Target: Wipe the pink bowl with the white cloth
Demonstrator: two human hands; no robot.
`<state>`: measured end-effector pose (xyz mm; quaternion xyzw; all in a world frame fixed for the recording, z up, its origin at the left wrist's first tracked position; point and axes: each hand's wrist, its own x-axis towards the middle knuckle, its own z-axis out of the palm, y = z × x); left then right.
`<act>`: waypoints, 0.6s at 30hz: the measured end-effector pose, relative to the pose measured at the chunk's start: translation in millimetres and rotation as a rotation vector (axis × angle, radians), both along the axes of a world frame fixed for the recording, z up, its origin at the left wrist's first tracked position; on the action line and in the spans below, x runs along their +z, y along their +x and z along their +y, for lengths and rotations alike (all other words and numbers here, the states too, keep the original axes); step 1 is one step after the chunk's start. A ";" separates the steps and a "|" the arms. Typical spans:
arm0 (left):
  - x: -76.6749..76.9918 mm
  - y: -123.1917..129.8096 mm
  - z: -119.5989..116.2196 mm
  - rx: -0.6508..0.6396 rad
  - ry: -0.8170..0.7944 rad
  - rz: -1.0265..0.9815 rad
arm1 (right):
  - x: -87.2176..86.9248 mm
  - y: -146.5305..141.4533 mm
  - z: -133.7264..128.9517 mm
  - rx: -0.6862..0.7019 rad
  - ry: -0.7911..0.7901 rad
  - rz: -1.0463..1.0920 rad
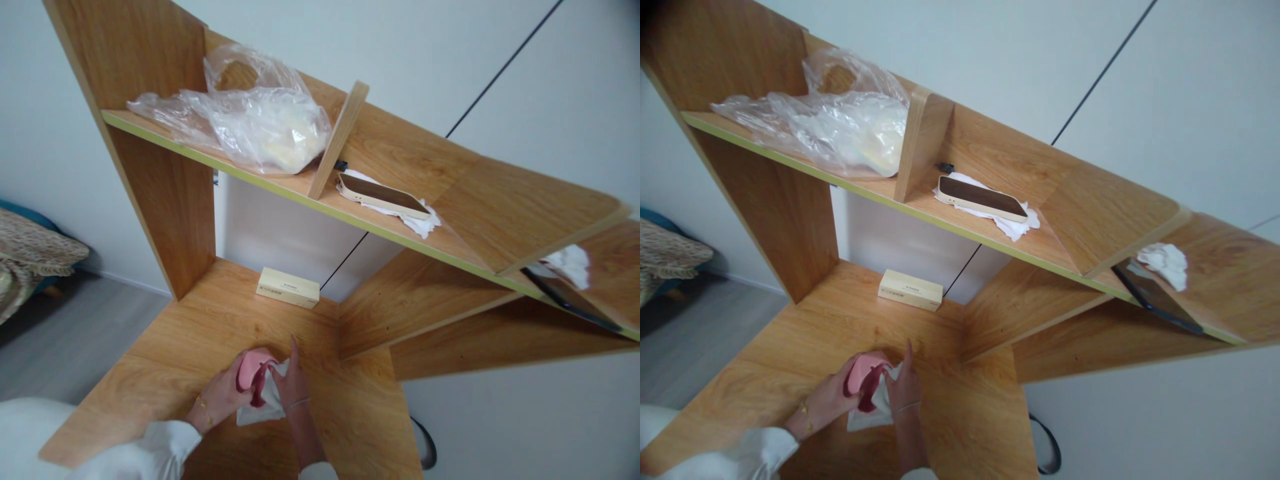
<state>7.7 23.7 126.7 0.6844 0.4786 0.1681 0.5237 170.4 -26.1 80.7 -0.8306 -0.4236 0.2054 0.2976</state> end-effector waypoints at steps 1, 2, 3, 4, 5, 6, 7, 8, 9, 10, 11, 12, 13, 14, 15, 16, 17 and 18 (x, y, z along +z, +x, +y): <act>-0.9 -3.3 1.6 0.027 -0.022 -0.001 | 3.4 0.4 0.8 0.005 0.000 -0.020; -2.9 -7.4 3.5 0.065 -0.063 0.015 | 5.6 0.5 0.9 0.007 0.007 -0.036; -5.8 -12.0 5.7 0.112 -0.116 0.039 | 6.2 0.0 0.2 0.006 0.012 -0.049; -9.2 -16.9 8.3 0.171 -0.173 0.070 | 5.1 -1.2 -1.4 0.005 0.010 -0.058; -12.5 -21.8 11.3 0.228 -0.219 0.094 | 2.4 -3.4 -3.8 0.010 -0.003 -0.059; -15.4 -26.4 14.4 0.283 -0.242 0.102 | -1.8 -6.6 -6.8 0.033 -0.030 -0.046; -17.6 -30.6 17.7 0.329 -0.248 0.096 | -6.9 -10.7 -10.2 0.072 -0.061 -0.018; -18.9 -33.9 20.7 0.363 -0.243 0.075 | -12.5 -15.5 -13.7 0.121 -0.092 0.020; -19.3 -36.4 23.4 0.393 -0.236 0.050 | -17.7 -20.5 -17.0 0.171 -0.119 0.060; -19.2 -38.0 25.6 0.411 -0.238 0.020 | -21.9 -25.2 -19.7 0.210 -0.131 0.091; -18.9 -38.6 27.2 0.422 -0.248 -0.016 | -24.6 -29.1 -21.7 0.229 -0.128 0.108; -18.5 -38.4 28.1 0.432 -0.263 -0.051 | -25.3 -31.6 -22.6 0.225 -0.107 0.107; -18.5 -37.5 28.4 0.442 -0.279 -0.080 | -24.0 -32.7 -22.4 0.202 -0.074 0.092; -19.0 -35.9 28.1 0.444 -0.293 -0.104 | -20.9 -32.1 -21.0 0.169 -0.031 0.075; -19.9 -33.7 27.2 0.442 -0.302 -0.117 | -16.5 -30.2 -18.6 0.133 0.015 0.066; -21.2 -30.9 25.8 0.435 -0.307 -0.122 | -11.6 -27.4 -15.3 0.100 0.055 0.073; -22.5 -27.5 23.9 0.428 -0.307 -0.123 | -6.6 -24.1 -11.6 0.072 0.082 0.097; -23.6 -23.5 21.6 0.411 -0.308 -0.126 | -2.2 -20.7 -7.6 0.051 0.100 0.131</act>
